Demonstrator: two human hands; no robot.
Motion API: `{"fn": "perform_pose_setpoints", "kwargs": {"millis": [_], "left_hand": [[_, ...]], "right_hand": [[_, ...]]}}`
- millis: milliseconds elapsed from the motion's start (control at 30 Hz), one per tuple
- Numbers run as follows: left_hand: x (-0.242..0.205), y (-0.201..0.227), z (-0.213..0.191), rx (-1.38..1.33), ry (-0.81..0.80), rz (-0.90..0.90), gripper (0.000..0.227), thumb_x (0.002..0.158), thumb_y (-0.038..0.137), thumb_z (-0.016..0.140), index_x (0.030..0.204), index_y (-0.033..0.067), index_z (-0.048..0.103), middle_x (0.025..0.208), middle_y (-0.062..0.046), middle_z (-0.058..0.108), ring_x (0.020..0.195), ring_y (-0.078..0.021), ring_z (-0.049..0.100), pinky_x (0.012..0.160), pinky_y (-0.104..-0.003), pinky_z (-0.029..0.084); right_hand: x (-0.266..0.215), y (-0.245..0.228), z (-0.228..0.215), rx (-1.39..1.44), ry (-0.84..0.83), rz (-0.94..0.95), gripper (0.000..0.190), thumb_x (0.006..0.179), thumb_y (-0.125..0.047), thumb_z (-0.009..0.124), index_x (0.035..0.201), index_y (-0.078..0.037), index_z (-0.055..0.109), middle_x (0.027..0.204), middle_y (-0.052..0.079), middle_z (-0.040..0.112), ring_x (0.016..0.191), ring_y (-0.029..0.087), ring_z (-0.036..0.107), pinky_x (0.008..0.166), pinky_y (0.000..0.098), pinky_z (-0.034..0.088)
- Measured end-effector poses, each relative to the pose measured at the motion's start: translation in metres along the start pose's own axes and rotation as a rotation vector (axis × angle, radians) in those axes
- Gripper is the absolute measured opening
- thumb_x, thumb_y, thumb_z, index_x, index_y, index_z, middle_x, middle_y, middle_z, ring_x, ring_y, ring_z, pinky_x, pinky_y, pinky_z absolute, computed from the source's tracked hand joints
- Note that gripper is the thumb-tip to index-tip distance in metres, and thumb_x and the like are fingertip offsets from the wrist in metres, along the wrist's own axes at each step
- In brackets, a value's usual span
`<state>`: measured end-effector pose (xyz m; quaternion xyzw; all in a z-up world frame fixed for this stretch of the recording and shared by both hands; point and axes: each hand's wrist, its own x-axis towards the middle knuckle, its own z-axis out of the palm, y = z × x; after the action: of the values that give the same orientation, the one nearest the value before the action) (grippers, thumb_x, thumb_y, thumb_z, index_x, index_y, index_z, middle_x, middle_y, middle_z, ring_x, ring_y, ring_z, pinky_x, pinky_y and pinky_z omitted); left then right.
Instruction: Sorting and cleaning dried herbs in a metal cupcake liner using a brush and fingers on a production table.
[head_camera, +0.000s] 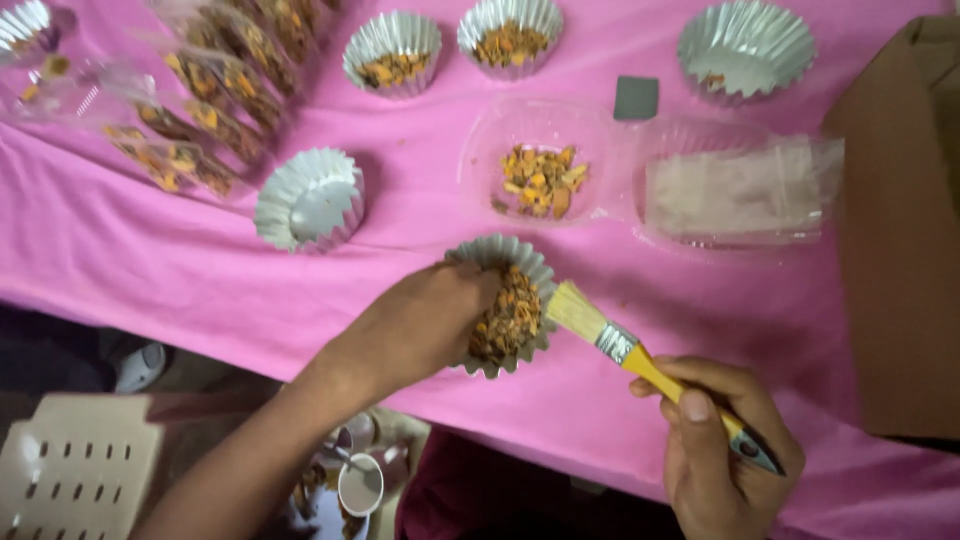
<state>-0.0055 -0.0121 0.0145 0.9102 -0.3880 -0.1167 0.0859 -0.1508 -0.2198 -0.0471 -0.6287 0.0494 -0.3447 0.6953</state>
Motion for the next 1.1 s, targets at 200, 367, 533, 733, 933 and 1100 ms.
{"fn": "perform_pose_setpoints", "kwargs": {"millis": [200, 367, 533, 733, 933, 1100], "left_hand": [[-0.008, 0.005, -0.016, -0.371, -0.066, -0.268, 0.026, 0.106, 0.015, 0.042, 0.084, 0.0089, 0.054, 0.078, -0.009, 0.061, 0.067, -0.0235, 0.056, 0.065, -0.043, 0.045], [-0.017, -0.008, 0.009, -0.797, 0.285, -0.226, 0.015, 0.091, 0.001, 0.063, 0.08, 0.0107, 0.062, 0.068, 0.002, 0.058, 0.062, -0.0082, 0.048, 0.056, -0.027, 0.038], [-0.017, -0.003, 0.009, -0.883, 0.347, -0.28, 0.021, 0.099, 0.008, 0.062, 0.078, 0.0112, 0.059, 0.068, 0.004, 0.055, 0.062, -0.007, 0.045, 0.055, -0.027, 0.037], [-0.021, 0.004, 0.009, -1.162, 0.417, -0.153, 0.019, 0.103, 0.006, 0.058, 0.085, 0.0093, 0.059, 0.07, 0.003, 0.053, 0.062, -0.0055, 0.043, 0.055, -0.024, 0.036], [-0.019, 0.007, 0.02, -1.327, 0.539, -0.131, 0.021, 0.101, 0.006, 0.06, 0.081, 0.0117, 0.057, 0.064, 0.006, 0.046, 0.058, -0.0039, 0.036, 0.051, -0.023, 0.028], [-0.018, 0.017, 0.017, -1.439, 0.681, -0.201, 0.02, 0.101, 0.007, 0.06, 0.081, 0.0071, 0.061, 0.065, 0.001, 0.054, 0.058, -0.0067, 0.047, 0.051, -0.023, 0.038]], "right_hand": [[-0.001, -0.01, 0.007, -0.139, 0.069, 0.118, 0.029, 0.097, -0.022, 0.059, 0.107, 0.004, 0.068, 0.087, 0.013, 0.072, 0.074, 0.019, 0.075, 0.064, 0.0162, 0.046], [0.002, -0.022, 0.014, -0.237, -0.001, 0.105, 0.025, 0.099, -0.015, 0.055, 0.105, 0.004, 0.07, 0.091, 0.012, 0.071, 0.079, 0.02, 0.075, 0.07, 0.0221, 0.05], [0.008, -0.051, 0.028, -0.269, -0.017, -0.017, 0.025, 0.098, -0.012, 0.053, 0.109, 0.007, 0.066, 0.087, 0.017, 0.073, 0.076, 0.02, 0.075, 0.066, 0.0192, 0.052], [0.015, -0.048, 0.03, -0.353, -0.329, -0.189, 0.028, 0.097, -0.017, 0.053, 0.113, 0.001, 0.069, 0.097, 0.01, 0.079, 0.068, 0.007, 0.067, 0.066, 0.017, 0.053], [0.01, -0.054, 0.034, -0.408, -0.229, -0.184, 0.024, 0.095, -0.017, 0.056, 0.108, -0.004, 0.071, 0.089, 0.007, 0.079, 0.045, 0.001, 0.044, 0.046, 0.0154, 0.035], [0.01, -0.042, 0.033, -0.339, -0.425, -0.176, 0.025, 0.094, -0.011, 0.055, 0.11, 0.001, 0.071, 0.091, 0.009, 0.081, 0.053, 0.004, 0.057, 0.052, 0.0158, 0.047]]}}
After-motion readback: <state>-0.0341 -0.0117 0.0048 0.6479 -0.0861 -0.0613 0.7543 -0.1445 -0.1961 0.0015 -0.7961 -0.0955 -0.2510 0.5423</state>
